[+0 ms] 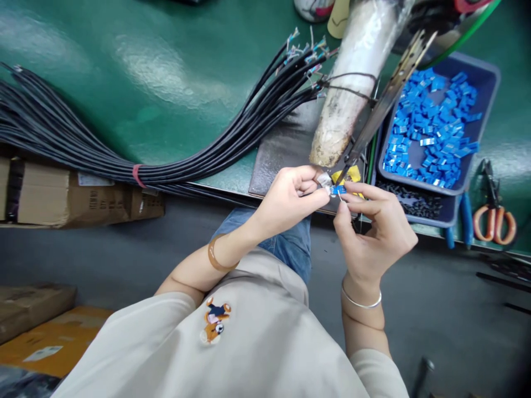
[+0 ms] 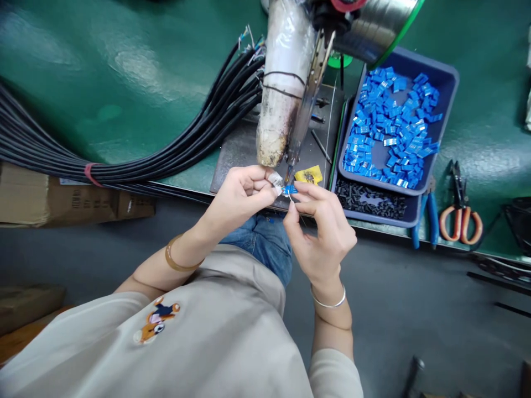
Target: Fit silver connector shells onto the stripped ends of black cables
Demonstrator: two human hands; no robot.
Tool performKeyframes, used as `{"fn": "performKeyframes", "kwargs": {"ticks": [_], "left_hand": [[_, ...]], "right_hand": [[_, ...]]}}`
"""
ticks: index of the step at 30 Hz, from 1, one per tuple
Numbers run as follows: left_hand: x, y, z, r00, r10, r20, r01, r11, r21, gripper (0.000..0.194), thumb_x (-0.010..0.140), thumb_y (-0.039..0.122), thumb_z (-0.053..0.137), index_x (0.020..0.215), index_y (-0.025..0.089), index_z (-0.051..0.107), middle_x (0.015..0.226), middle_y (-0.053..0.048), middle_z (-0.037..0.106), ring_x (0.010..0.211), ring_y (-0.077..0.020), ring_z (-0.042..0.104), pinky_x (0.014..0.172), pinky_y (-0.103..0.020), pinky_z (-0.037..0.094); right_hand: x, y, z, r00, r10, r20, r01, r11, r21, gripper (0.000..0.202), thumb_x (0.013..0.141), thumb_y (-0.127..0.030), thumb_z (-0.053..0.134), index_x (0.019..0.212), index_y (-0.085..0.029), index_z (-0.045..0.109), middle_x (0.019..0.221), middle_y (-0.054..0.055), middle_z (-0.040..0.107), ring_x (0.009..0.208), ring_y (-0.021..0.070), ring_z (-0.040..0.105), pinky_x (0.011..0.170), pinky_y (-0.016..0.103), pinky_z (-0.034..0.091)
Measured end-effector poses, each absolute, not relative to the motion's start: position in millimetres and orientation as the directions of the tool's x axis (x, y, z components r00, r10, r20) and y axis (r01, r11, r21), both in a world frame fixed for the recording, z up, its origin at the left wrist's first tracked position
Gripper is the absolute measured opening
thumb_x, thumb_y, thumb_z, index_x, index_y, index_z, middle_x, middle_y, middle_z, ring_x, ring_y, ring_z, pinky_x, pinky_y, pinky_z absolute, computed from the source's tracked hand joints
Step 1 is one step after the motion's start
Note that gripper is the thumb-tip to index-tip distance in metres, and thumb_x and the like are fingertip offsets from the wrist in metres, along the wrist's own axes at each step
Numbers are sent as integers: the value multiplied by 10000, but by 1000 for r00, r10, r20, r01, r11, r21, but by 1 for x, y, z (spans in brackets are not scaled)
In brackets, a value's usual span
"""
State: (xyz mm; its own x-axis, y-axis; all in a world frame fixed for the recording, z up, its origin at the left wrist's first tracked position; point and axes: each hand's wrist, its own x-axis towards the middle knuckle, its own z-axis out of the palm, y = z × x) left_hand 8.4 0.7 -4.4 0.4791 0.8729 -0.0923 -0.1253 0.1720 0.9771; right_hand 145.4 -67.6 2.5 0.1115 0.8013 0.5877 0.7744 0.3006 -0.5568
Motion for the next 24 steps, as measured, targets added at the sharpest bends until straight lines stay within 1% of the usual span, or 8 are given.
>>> {"fn": "performKeyframes", "kwargs": {"ticks": [4, 7, 10, 14, 18, 21, 24], "left_hand": [[9, 1, -3, 485, 866, -125, -161, 229, 960, 91, 772, 147, 580, 696, 150, 530, 551, 58, 347, 508, -38, 294, 500, -217, 237], [10, 2, -2, 459, 879, -131, -182, 237, 954, 98, 760, 114, 590, 692, 152, 530, 549, 61, 339, 505, -34, 289, 499, -215, 238], [11, 2, -2, 437, 889, -139, -155, 226, 962, 113, 764, 99, 597, 692, 155, 528, 541, 64, 318, 499, -32, 282, 495, -212, 245], [11, 1, -3, 409, 903, -131, -104, 188, 977, 124, 765, 117, 623, 698, 161, 529, 535, 66, 313, 495, -33, 293, 494, -210, 263], [11, 0, -3, 397, 910, -118, -83, 163, 983, 92, 773, 128, 625, 730, 164, 552, 533, 66, 304, 492, -33, 277, 487, -216, 239], [11, 0, -2, 404, 909, -101, -104, 155, 982, 77, 771, 112, 608, 739, 160, 557, 533, 69, 290, 489, -31, 258, 482, -218, 213], [11, 1, -4, 426, 901, -83, -117, 146, 982, 90, 764, 90, 588, 725, 155, 539, 541, 71, 282, 494, -29, 243, 481, -213, 202]], "right_hand": [[147, -66, 6, 102, 815, 570, 735, 325, -596, 146, 761, -59, 673, 820, -184, 625, 1000, 67, 722, 946, 179, 705, 809, 336, 606], [147, -65, 6, 104, 820, 563, 732, 320, -602, 140, 774, -72, 666, 830, -194, 628, 1006, 48, 721, 967, 184, 701, 800, 343, 608], [148, -64, 7, 100, 825, 557, 746, 309, -591, 120, 796, -101, 656, 832, -212, 626, 1019, 37, 718, 983, 199, 698, 815, 374, 603], [147, -65, 9, 116, 829, 547, 759, 281, -587, 109, 810, -135, 658, 840, -233, 623, 1037, 32, 713, 1007, 214, 691, 848, 410, 590], [146, -67, 10, 121, 838, 532, 764, 263, -588, 112, 812, -142, 663, 855, -238, 628, 1075, 35, 708, 1024, 223, 686, 866, 423, 584], [146, -69, 9, 118, 829, 547, 769, 272, -579, 122, 808, -134, 663, 869, -235, 630, 1100, 39, 704, 1024, 226, 688, 876, 423, 586], [147, -69, 6, 88, 823, 561, 775, 298, -558, 117, 805, -135, 657, 869, -224, 618, 1111, 40, 702, 1015, 216, 693, 857, 393, 595]]}}
